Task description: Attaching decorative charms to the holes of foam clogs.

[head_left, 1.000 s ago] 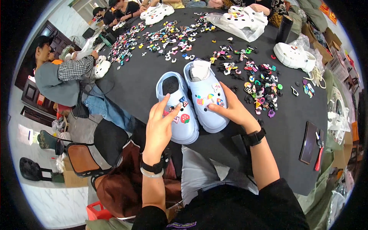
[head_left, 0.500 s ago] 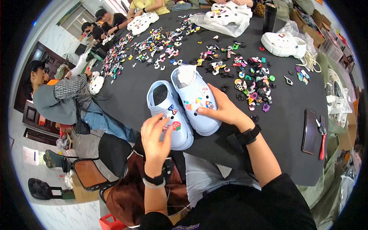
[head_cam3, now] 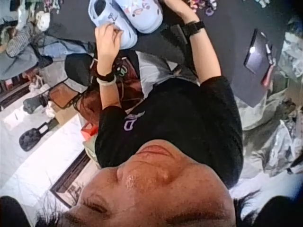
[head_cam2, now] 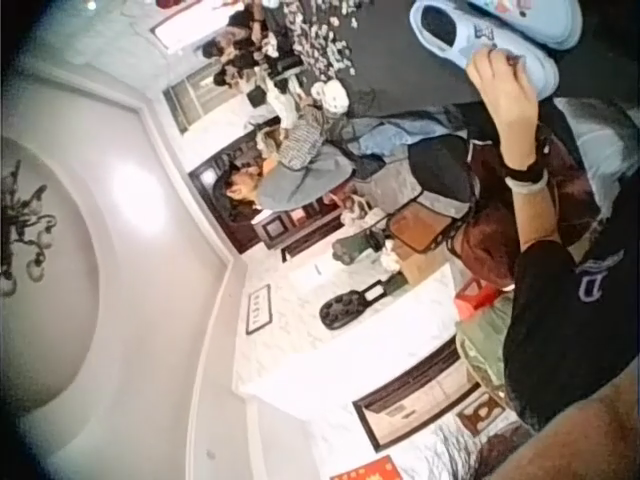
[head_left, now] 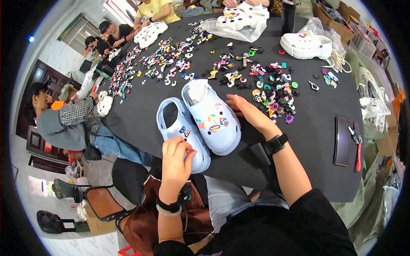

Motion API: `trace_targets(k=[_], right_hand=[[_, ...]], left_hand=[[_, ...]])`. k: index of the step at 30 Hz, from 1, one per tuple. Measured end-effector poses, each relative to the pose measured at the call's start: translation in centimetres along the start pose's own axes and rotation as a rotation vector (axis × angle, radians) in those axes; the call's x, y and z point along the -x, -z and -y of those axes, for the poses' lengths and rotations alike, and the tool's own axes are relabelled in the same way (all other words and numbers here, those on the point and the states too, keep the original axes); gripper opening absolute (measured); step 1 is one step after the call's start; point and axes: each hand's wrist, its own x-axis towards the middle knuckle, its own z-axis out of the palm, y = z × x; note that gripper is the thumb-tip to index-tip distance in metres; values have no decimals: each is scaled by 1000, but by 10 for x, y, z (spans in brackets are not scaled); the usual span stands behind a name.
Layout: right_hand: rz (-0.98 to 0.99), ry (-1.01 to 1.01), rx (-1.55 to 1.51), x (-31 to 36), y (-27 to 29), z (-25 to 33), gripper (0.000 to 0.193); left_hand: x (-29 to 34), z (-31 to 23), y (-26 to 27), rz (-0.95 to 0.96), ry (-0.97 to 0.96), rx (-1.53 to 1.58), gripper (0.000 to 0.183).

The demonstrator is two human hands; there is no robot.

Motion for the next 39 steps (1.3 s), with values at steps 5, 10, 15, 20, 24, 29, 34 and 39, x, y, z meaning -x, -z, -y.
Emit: trace_targets(k=[5, 10, 15, 20, 24, 29, 34, 39], right_hand=[[-6, 86, 76, -5, -2, -10, 61], [-8, 109, 69, -6, 0, -16, 61], [3, 148, 97, -10, 1, -21, 60], [1, 120, 118, -7, 0, -18, 55], [-82, 152, 200, 3, -3, 3, 46], [-68, 149, 337, 24, 3, 39, 33], [3, 506, 596, 33, -14, 51, 32], [-2, 418, 668, 34, -20, 53, 23]], left_hand=[[-9, 14, 3, 68, -52, 92, 16], [0, 20, -10, -40, -162, 79, 21], [13, 26, -23, -154, -236, 91, 28], [18, 34, -29, -263, -239, 104, 28], [22, 31, -31, -381, -91, 239, 25], [36, 15, -19, -687, 287, 942, 18], [57, -12, -28, -550, 462, 891, 15], [61, -28, -50, -374, 155, 104, 21]])
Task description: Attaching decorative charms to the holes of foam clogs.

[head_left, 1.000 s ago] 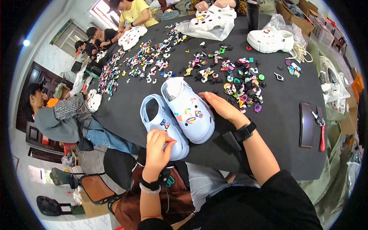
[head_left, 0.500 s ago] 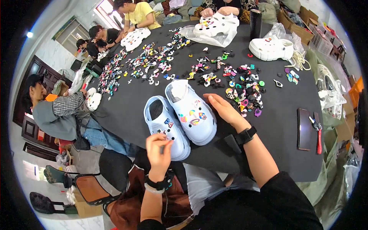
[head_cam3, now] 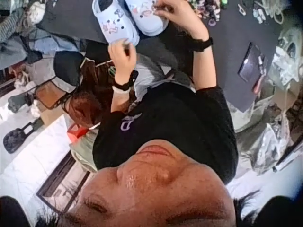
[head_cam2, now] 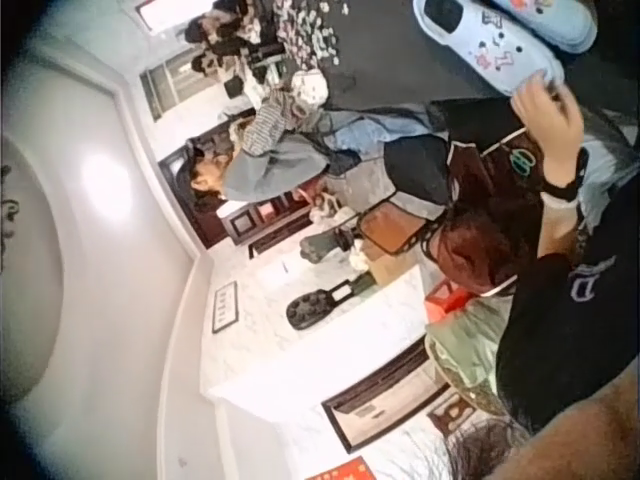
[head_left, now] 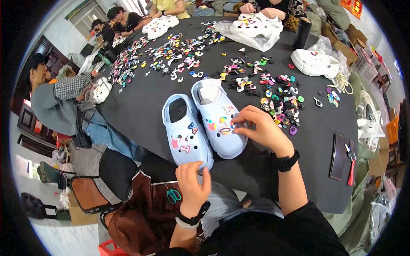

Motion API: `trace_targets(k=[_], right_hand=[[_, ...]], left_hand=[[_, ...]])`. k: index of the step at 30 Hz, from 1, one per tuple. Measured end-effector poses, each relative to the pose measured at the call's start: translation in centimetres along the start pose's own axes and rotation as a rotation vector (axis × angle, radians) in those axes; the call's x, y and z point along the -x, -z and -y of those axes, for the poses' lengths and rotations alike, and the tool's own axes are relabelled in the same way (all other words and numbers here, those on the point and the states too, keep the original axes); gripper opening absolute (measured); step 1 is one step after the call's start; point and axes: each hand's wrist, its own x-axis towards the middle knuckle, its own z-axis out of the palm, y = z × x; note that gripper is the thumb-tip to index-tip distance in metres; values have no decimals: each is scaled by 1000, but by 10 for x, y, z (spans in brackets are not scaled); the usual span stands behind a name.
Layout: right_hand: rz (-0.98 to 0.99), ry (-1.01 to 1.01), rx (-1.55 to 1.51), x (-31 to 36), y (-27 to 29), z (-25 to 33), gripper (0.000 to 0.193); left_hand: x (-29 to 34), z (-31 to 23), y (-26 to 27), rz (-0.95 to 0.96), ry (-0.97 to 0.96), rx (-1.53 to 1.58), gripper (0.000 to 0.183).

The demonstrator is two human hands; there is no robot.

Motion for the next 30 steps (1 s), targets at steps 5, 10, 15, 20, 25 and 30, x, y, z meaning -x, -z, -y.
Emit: trace_targets(k=[5, 10, 15, 20, 25, 30], right_hand=[[-13, -11, 15, 1, -5, 6, 25], [44, -104, 44, 2, 0, 19, 21], [26, -193, 6, 4, -3, 24, 22], [73, -272, -58, 5, -2, 21, 20], [8, -116, -50, 7, 0, 17, 19], [176, -234, -149, 8, 12, 12, 26]], left_hand=[[-2, -2, -6, 15, 9, -108, 23], [-3, -3, -6, 42, 14, -135, 23], [-8, -11, -1, 78, 60, -98, 23], [-25, -29, -12, 144, -83, -44, 39], [-33, -34, -29, 191, -139, -204, 49], [-28, -34, -30, 183, -130, -177, 48]])
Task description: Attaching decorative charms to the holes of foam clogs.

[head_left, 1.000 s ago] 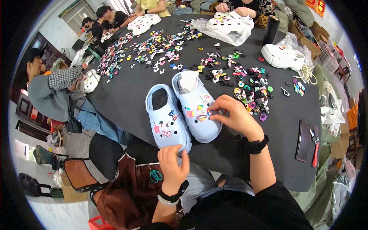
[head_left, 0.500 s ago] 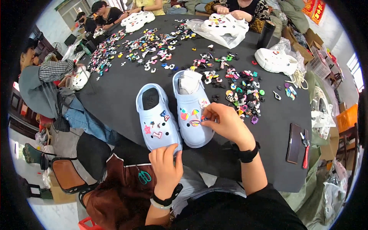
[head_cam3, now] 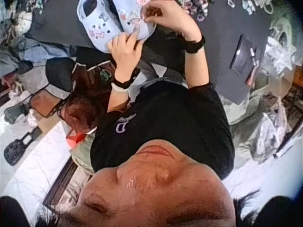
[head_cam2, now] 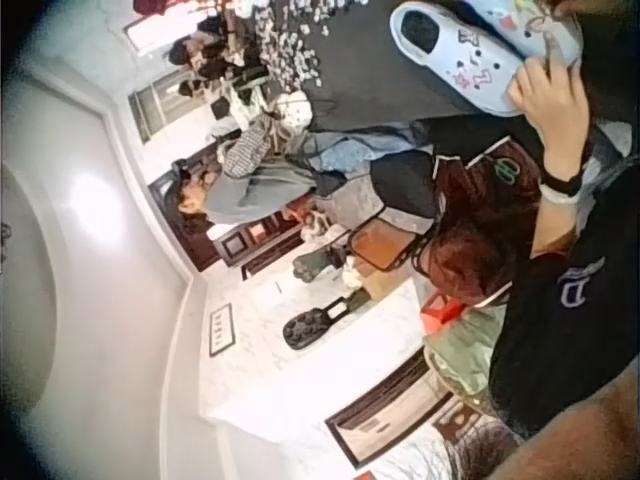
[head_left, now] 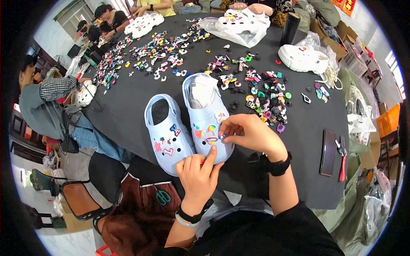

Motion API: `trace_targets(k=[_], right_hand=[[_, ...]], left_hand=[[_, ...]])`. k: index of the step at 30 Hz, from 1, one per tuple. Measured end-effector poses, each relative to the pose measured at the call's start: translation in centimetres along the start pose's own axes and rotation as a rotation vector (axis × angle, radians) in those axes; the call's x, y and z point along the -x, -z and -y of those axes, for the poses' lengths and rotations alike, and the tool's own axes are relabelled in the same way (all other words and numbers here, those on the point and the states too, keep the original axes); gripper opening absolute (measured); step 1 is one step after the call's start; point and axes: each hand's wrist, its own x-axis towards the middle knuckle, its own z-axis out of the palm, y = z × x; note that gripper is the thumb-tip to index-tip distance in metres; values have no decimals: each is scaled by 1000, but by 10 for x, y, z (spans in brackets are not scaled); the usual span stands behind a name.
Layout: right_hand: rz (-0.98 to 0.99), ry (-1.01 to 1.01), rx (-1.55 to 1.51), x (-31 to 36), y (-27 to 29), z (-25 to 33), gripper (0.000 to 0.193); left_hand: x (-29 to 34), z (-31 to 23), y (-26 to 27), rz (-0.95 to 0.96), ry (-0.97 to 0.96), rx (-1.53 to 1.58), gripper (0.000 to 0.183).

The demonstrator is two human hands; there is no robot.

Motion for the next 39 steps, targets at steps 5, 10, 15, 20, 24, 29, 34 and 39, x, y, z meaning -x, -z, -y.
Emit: trace_targets(k=[5, 10, 15, 20, 24, 29, 34, 39], right_hand=[[3, 70, 51, -1, 1, 2, 24], [3, 149, 184, -3, 0, 2, 18], [37, 134, -20, -5, 4, -8, 16], [42, 52, -121, -5, 2, -9, 15], [-44, 239, 190, 1, -3, 3, 14], [27, 270, 217, 6, -2, 24, 15], [132, 490, 6, 17, 1, 33, 20], [-50, 141, -338, 31, 24, 21, 16]], left_hand=[[0, -1, -1, 4, 34, 33, 49], [0, -2, -1, -20, 4, 42, 48], [2, -1, -3, -42, -1, 43, 48], [3, 0, -3, -44, -9, 26, 43], [3, 0, -3, -52, -15, 25, 44], [2, 0, -7, -104, -8, 37, 47], [-7, 3, -13, -44, 15, -31, 47], [-11, 4, -5, -78, -32, 13, 51]])
